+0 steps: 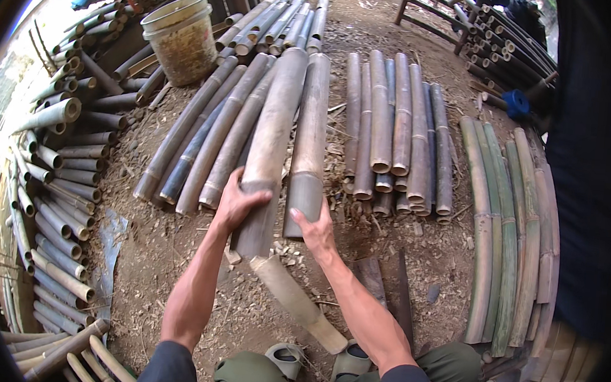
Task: The person measures a length of bamboo with a tape measure and then saws it into segments using a hand saw.
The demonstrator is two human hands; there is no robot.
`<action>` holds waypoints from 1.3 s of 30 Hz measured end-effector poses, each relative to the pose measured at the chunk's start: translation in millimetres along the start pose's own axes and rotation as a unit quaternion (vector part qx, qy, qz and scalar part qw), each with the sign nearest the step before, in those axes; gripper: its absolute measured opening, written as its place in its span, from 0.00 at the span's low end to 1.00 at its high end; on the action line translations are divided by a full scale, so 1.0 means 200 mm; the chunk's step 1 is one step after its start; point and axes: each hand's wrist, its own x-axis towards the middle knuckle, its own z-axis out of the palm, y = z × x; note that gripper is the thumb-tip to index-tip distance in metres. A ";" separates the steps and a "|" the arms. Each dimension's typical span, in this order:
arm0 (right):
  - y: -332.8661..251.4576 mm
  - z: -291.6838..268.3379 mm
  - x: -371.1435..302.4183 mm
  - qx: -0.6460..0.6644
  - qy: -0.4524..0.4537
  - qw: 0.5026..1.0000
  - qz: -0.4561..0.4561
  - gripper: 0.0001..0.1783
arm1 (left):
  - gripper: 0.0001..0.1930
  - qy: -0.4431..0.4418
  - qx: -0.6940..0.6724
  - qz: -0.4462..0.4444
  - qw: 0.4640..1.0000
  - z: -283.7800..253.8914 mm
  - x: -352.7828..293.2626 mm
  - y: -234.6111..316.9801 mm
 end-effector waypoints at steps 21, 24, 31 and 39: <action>0.71 -0.22 -1.20 -0.382 -0.257 0.886 0.058 0.60 | 0.23 -0.097 0.212 -0.193 0.953 -0.19 -1.27 -0.48; 0.55 -0.33 -1.26 -0.212 -0.221 0.943 0.131 0.49 | 0.24 -0.091 0.261 -0.149 0.949 -0.23 -1.25 -0.41; 0.24 -1.32 -1.48 -0.414 0.026 0.910 0.014 0.50 | 0.25 -0.026 0.412 -0.125 0.902 -0.45 -1.14 -0.45; 0.92 -2.08 -1.75 -0.456 0.230 0.859 -0.037 0.35 | 0.26 -0.136 0.411 -0.129 0.892 -0.13 -1.01 -0.34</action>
